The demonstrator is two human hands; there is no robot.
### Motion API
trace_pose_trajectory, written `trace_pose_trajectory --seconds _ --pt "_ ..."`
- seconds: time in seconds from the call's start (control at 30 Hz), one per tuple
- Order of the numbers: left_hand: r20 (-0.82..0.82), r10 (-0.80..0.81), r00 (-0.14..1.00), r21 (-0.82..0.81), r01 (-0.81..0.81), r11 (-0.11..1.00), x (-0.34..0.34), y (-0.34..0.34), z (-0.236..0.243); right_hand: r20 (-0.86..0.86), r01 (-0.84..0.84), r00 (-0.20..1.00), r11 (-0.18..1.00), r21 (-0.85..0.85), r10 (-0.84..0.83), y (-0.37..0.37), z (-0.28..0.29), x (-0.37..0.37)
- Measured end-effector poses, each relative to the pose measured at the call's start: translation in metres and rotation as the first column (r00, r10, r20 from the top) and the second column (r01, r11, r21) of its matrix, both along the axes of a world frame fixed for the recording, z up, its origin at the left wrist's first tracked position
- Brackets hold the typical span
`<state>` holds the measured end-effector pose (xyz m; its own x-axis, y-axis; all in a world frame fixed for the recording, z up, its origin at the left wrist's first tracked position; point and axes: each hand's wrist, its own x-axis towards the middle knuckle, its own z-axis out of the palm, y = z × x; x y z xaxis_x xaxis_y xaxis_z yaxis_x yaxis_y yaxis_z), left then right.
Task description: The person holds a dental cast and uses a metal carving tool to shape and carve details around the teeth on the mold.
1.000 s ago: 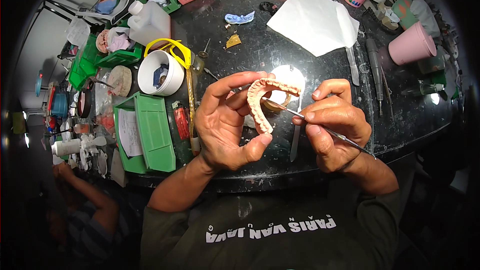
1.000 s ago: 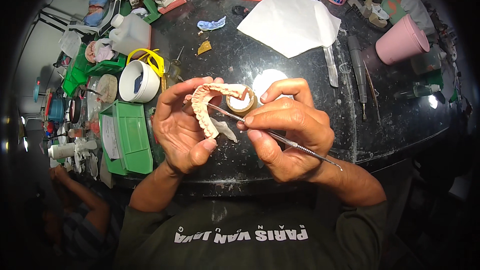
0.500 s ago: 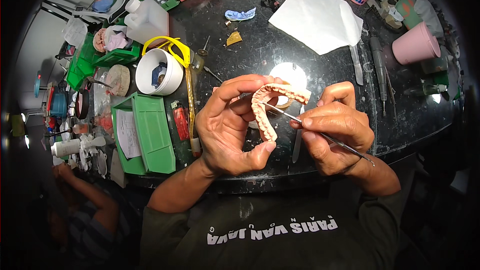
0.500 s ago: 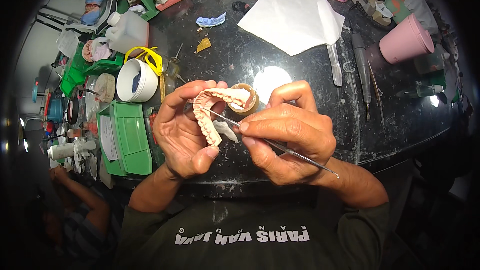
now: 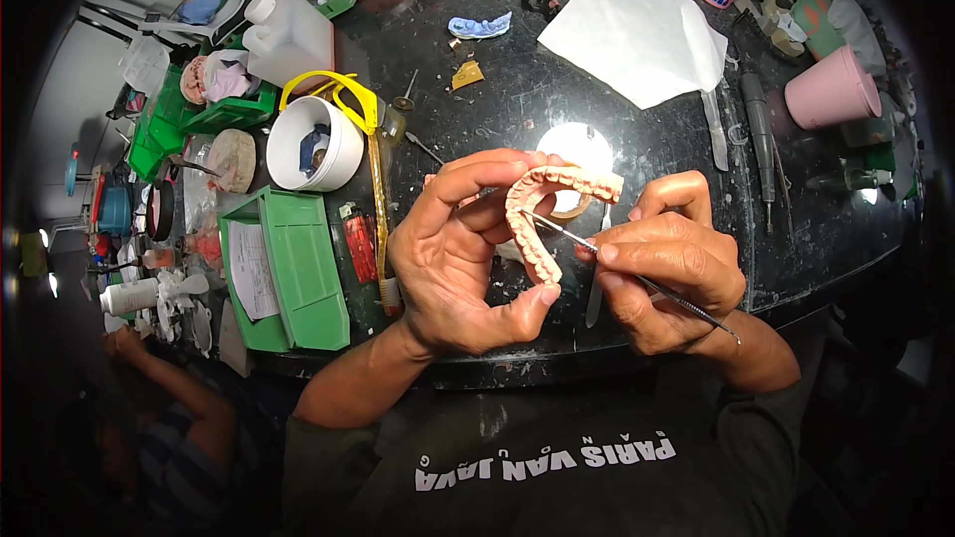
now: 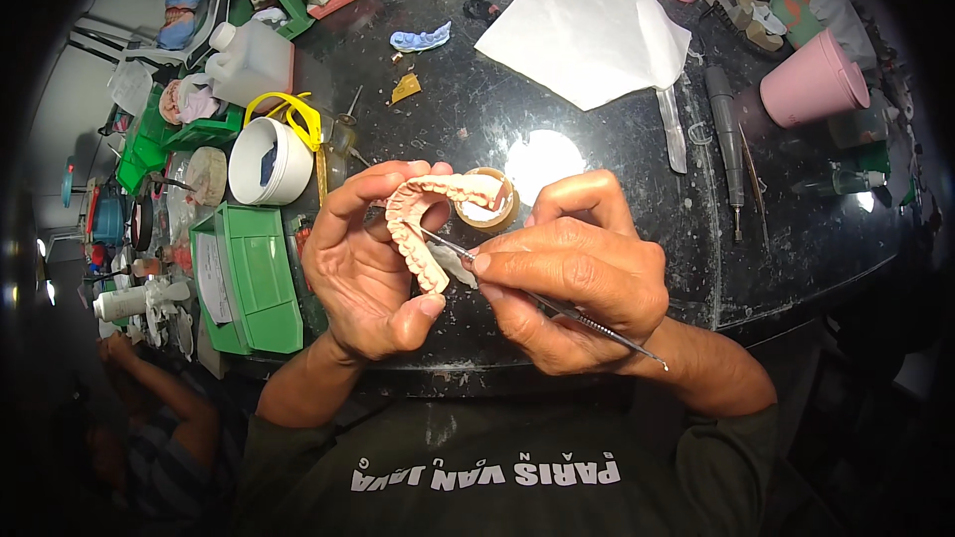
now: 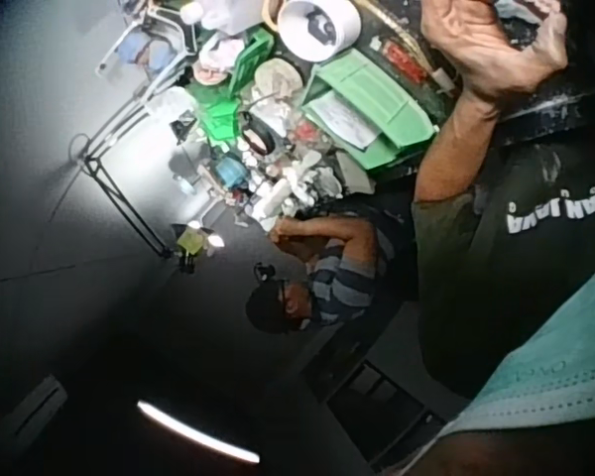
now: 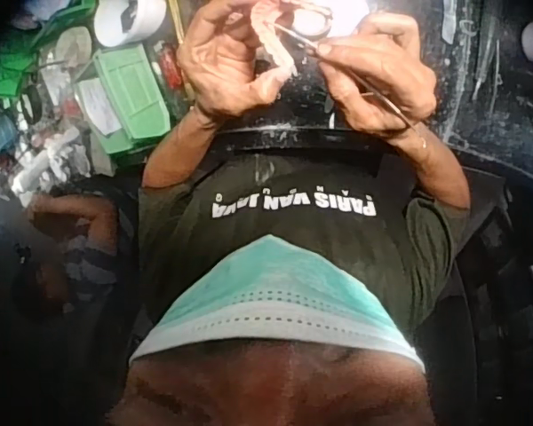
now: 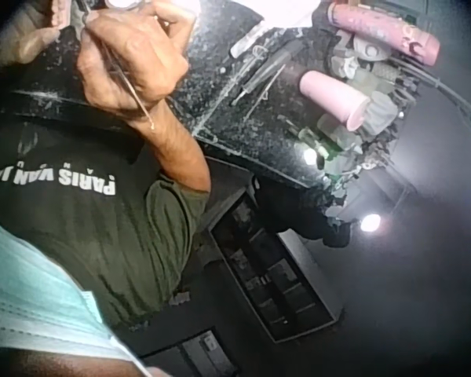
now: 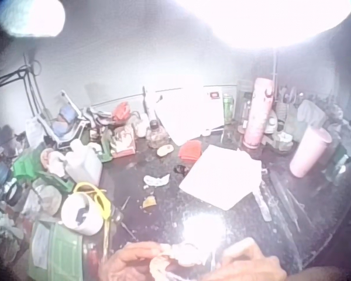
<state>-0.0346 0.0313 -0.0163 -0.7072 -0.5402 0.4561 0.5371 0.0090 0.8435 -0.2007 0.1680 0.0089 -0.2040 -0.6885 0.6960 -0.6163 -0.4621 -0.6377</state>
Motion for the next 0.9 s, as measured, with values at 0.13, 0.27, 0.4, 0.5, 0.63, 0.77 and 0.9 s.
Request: trace_pose_trajectory --seconds 0.13,0.27,0.4,0.5,0.63,0.77,0.9 --pt "0.012 0.018 1.0 0.008 -0.018 1.0 0.001 0.0 0.001 -0.096 0.018 0.995 1.0 0.019 -0.016 0.002 0.002 0.001" --pt "0.022 0.04 0.999 -0.006 -0.04 0.999 0.001 -0.002 -0.001 -0.234 0.034 0.972 0.999 0.035 -0.025 0.007 0.006 0.003" --pt "0.036 0.043 0.998 -0.029 -0.042 0.999 0.001 -0.002 -0.001 -0.297 0.041 0.955 0.998 0.052 -0.024 0.01 0.012 0.002" --pt "0.035 0.041 0.999 -0.045 -0.039 0.998 0.001 -0.003 0.0 -0.293 0.036 0.956 0.998 0.052 -0.019 0.011 0.013 0.001" --pt "0.011 0.05 0.999 -0.054 -0.05 0.997 0.0 -0.002 -0.002 -0.275 0.031 0.961 0.999 0.032 -0.021 0.011 0.012 0.0" --pt "-0.002 0.042 0.999 -0.043 -0.042 0.998 -0.001 -0.001 -0.003 -0.226 0.024 0.974 0.999 0.033 -0.016 0.009 0.009 0.001" --pt "0.003 0.049 0.999 -0.06 -0.049 0.997 -0.001 -0.002 -0.002 -0.204 0.02 0.979 0.999 0.036 -0.012 0.009 0.01 0.002"
